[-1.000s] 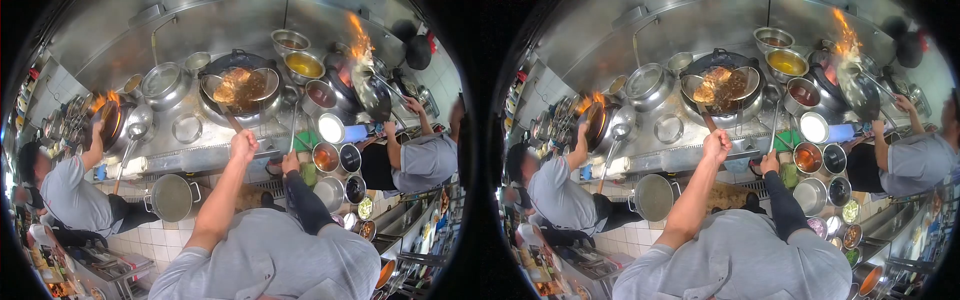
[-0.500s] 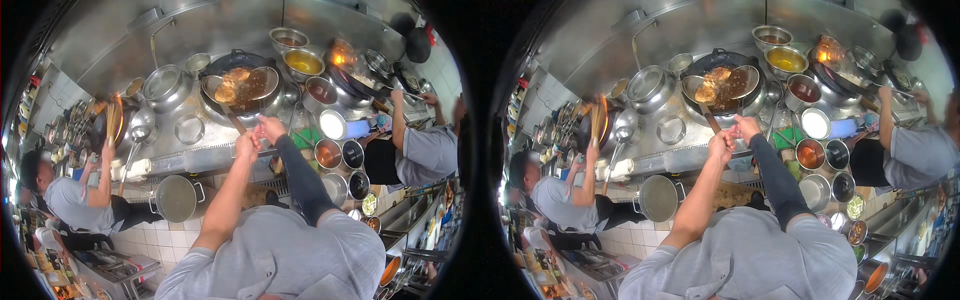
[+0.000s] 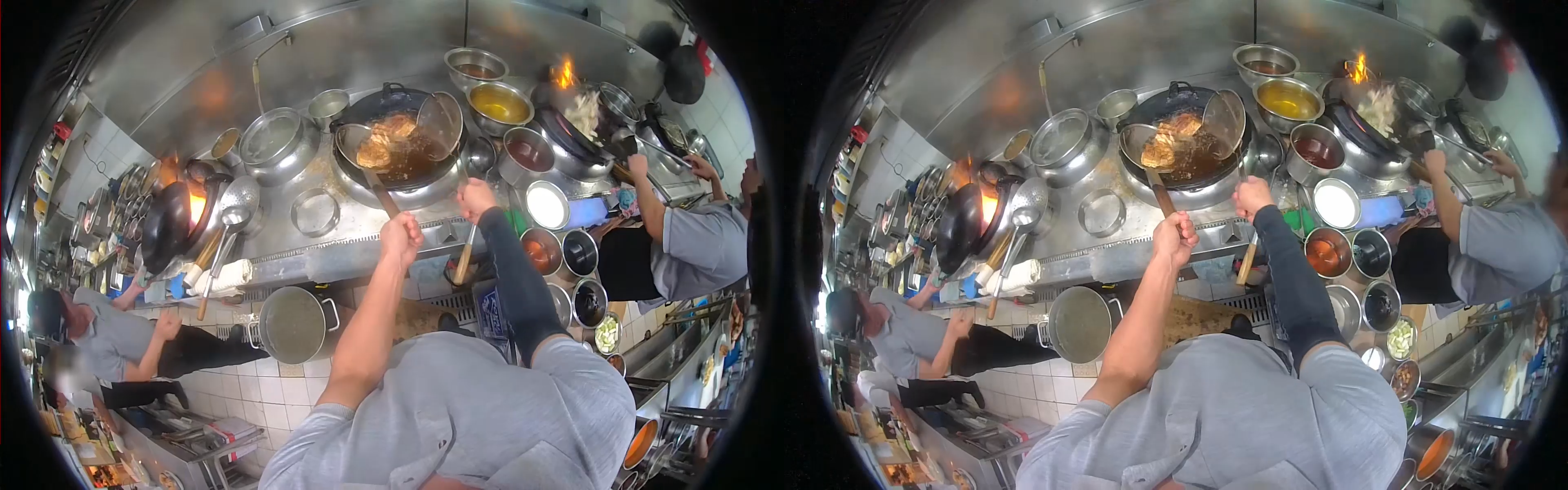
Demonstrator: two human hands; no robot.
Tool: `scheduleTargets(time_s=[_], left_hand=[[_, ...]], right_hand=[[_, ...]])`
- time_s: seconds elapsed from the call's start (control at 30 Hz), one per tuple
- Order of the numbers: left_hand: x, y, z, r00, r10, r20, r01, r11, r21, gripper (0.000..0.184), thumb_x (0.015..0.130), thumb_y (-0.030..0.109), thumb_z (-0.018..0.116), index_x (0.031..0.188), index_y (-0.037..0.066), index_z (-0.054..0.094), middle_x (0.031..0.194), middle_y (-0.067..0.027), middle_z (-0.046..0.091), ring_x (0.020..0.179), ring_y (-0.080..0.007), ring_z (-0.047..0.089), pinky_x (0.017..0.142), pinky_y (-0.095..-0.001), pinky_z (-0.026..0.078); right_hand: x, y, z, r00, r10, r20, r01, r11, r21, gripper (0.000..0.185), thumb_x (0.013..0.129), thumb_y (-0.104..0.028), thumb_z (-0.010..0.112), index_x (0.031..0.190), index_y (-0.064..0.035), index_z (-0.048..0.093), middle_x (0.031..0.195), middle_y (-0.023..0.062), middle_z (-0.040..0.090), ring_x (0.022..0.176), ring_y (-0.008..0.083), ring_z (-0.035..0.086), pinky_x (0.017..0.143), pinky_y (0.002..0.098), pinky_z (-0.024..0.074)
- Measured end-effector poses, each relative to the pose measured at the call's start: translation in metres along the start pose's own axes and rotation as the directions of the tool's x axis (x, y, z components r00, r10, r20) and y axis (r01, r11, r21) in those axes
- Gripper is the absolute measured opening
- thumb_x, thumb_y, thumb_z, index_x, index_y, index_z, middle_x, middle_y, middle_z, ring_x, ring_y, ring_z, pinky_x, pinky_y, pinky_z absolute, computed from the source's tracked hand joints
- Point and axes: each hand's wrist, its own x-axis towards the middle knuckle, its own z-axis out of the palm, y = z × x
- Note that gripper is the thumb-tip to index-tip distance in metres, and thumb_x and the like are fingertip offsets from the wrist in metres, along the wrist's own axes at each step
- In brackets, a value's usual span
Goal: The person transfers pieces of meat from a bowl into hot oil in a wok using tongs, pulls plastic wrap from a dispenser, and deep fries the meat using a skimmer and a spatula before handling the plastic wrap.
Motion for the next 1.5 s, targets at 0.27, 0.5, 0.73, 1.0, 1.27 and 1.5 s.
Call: scheduleTargets(time_s=[0.27,0.5,0.73,1.0,1.27,1.5], left_hand=[[0.005,-0.001,-0.01,1.0,-0.021,0.013,0.02,1.0,0.019,0.003,0.088,0.009,0.049,0.087,0.01,0.047,0.06,0.003,0.043,0.048,-0.0097,0.038,0.046,-0.0266,0.032],[0.001,0.0,-0.009,0.999,-0.019,-0.026,0.02,1.0,0.012,0.003,0.088,0.01,0.05,0.086,0.01,0.048,0.06,0.0034,0.042,0.048,-0.0095,0.039,0.047,-0.0267,0.032],[0.001,0.001,-0.009,0.997,-0.013,-0.076,0.014,1.0,0.009,0.003,0.086,0.009,0.052,0.087,0.009,0.05,0.06,0.0025,0.045,0.049,-0.0104,0.04,0.047,-0.027,0.033],[0.002,0.008,-0.015,0.996,-0.035,-0.08,0.034,0.999,-0.018,0.006,0.083,0.009,0.054,0.088,0.008,0.052,0.06,0.002,0.046,0.048,-0.0105,0.04,0.046,-0.0268,0.032],[0.013,-0.001,-0.011,0.994,-0.031,-0.103,0.031,1.0,-0.001,0.009,0.084,0.009,0.055,0.092,0.007,0.052,0.061,0.0012,0.047,0.049,-0.0108,0.04,0.047,-0.0274,0.033],[0.017,-0.003,-0.009,0.992,-0.043,-0.115,0.043,0.999,-0.002,0.008,0.086,0.009,0.054,0.093,0.008,0.053,0.062,0.0009,0.047,0.049,-0.0112,0.041,0.047,-0.0278,0.034]], right_hand=[[-0.006,0.0,-0.005,0.862,-0.5,-0.076,0.331,0.671,-0.663,0.016,0.081,-0.006,0.047,0.089,0.005,0.054,0.067,0.0216,0.058,0.04,0.0285,0.055,0.039,0.0423,0.0441],[0.024,-0.007,0.029,0.94,-0.338,0.047,0.317,0.812,-0.49,0.014,0.08,-0.006,0.046,0.086,0.0051,0.053,0.058,0.0205,0.056,0.042,0.03,0.058,0.042,0.0415,0.046],[0.048,-0.005,0.053,0.776,-0.63,0.018,0.363,0.423,-0.83,0.023,0.076,-0.013,0.052,0.091,0.0021,0.06,0.087,0.0286,0.065,0.083,0.0432,0.065,0.077,0.0468,0.0515],[0.032,-0.025,0.035,0.943,-0.332,0.004,0.239,0.669,-0.704,0.023,0.079,-0.011,0.048,0.094,0.0045,0.057,0.078,0.0253,0.065,0.058,0.0366,0.065,0.055,0.0445,0.0534],[0.04,-0.028,0.019,0.921,-0.389,-0.005,0.314,0.75,-0.582,0.019,0.079,-0.008,0.046,0.089,0.0045,0.056,0.063,0.0202,0.059,0.044,0.0313,0.06,0.039,0.0425,0.0459],[0.071,-0.025,0.007,0.93,-0.368,0.009,0.294,0.729,-0.619,0.016,0.077,-0.004,0.044,0.087,0.0011,0.055,0.058,0.0121,0.054,0.04,0.0229,0.052,0.037,0.038,0.0409]])
